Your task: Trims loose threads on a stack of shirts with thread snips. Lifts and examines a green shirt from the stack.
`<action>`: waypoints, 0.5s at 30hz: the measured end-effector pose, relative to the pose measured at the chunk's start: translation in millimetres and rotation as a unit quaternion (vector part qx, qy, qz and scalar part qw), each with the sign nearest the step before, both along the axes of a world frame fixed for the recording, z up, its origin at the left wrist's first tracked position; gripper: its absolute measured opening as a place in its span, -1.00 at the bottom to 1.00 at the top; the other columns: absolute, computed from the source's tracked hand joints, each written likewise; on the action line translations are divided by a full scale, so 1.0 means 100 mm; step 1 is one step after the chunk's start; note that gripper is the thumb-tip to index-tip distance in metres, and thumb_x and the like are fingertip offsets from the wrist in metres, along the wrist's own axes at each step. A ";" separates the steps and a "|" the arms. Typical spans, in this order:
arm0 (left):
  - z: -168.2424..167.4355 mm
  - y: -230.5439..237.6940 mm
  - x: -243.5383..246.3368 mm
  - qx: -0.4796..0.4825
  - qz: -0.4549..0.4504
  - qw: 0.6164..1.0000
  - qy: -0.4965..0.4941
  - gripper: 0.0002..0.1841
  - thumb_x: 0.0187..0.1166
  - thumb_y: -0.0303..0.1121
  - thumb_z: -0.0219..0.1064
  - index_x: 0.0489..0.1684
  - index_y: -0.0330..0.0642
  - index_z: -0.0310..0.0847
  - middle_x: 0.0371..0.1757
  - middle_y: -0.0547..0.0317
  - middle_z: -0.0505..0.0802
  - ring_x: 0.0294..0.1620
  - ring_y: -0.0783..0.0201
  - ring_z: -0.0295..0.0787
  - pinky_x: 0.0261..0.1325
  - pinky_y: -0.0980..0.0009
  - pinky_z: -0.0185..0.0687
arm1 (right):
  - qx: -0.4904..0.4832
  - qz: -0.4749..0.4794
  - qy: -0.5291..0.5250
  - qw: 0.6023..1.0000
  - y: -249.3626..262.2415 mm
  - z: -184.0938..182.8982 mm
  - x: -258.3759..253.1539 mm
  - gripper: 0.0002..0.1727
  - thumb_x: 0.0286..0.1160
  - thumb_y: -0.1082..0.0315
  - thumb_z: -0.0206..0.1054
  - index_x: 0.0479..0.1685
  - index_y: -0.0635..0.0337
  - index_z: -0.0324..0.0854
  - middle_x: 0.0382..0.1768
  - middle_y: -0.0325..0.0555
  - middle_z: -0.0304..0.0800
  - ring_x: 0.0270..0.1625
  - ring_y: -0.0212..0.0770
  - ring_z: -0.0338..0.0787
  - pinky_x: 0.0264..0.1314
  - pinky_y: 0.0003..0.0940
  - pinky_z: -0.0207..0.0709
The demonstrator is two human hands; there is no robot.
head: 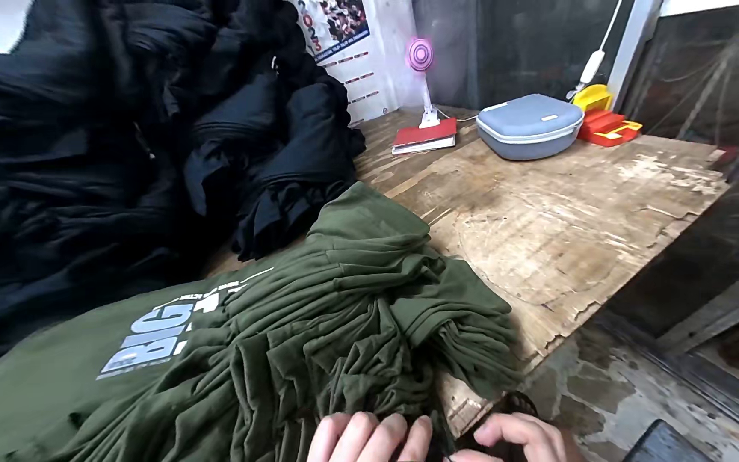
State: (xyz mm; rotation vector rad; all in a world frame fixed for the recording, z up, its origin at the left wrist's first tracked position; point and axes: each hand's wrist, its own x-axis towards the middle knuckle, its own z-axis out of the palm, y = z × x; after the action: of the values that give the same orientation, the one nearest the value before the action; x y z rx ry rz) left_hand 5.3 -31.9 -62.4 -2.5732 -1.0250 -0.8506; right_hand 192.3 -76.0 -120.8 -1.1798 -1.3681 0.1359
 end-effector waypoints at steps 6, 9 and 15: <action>0.04 -0.08 -0.01 0.056 0.092 0.993 0.039 -0.84 0.64 -0.26 0.38 -0.03 -0.01 0.87 -0.20 0.15 0.88 -0.22 0.10 0.66 -0.06 0.17 0.39 | -0.076 -0.072 -0.096 0.990 -0.02 0.10 0.17 -0.72 0.44 -0.07 0.31 -0.43 -0.24 0.87 -0.01 -0.24 0.85 0.30 -0.16 0.62 0.44 0.00 0.25; 0.05 -0.06 -0.02 0.020 0.101 0.995 0.018 -0.82 0.64 -0.20 0.39 -0.01 0.01 0.87 -0.18 0.16 0.88 -0.18 0.12 0.69 -0.03 0.17 0.43 | -0.125 -0.124 -0.148 0.973 0.04 0.22 0.17 -0.55 0.39 -0.31 0.31 -0.16 -0.22 0.88 0.04 -0.20 0.82 0.21 -0.12 0.65 0.31 0.02 0.30; 0.14 -0.09 -0.04 0.004 0.091 0.996 0.018 -0.81 0.64 -0.21 0.40 0.01 0.01 0.88 -0.19 0.14 0.88 -0.19 0.09 0.69 -0.01 0.15 0.42 | -0.125 -0.016 -0.120 0.985 0.07 0.26 0.07 -0.90 0.42 0.12 0.51 -0.32 -0.27 0.96 -0.09 -0.28 0.86 0.12 -0.19 0.70 0.27 0.01 0.34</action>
State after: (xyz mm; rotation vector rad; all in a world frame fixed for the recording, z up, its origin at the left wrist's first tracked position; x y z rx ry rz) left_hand 1.0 -40.9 -48.8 -2.4334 -1.2206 -0.7562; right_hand 199.2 -68.6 -94.9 -1.4637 -1.5757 0.1497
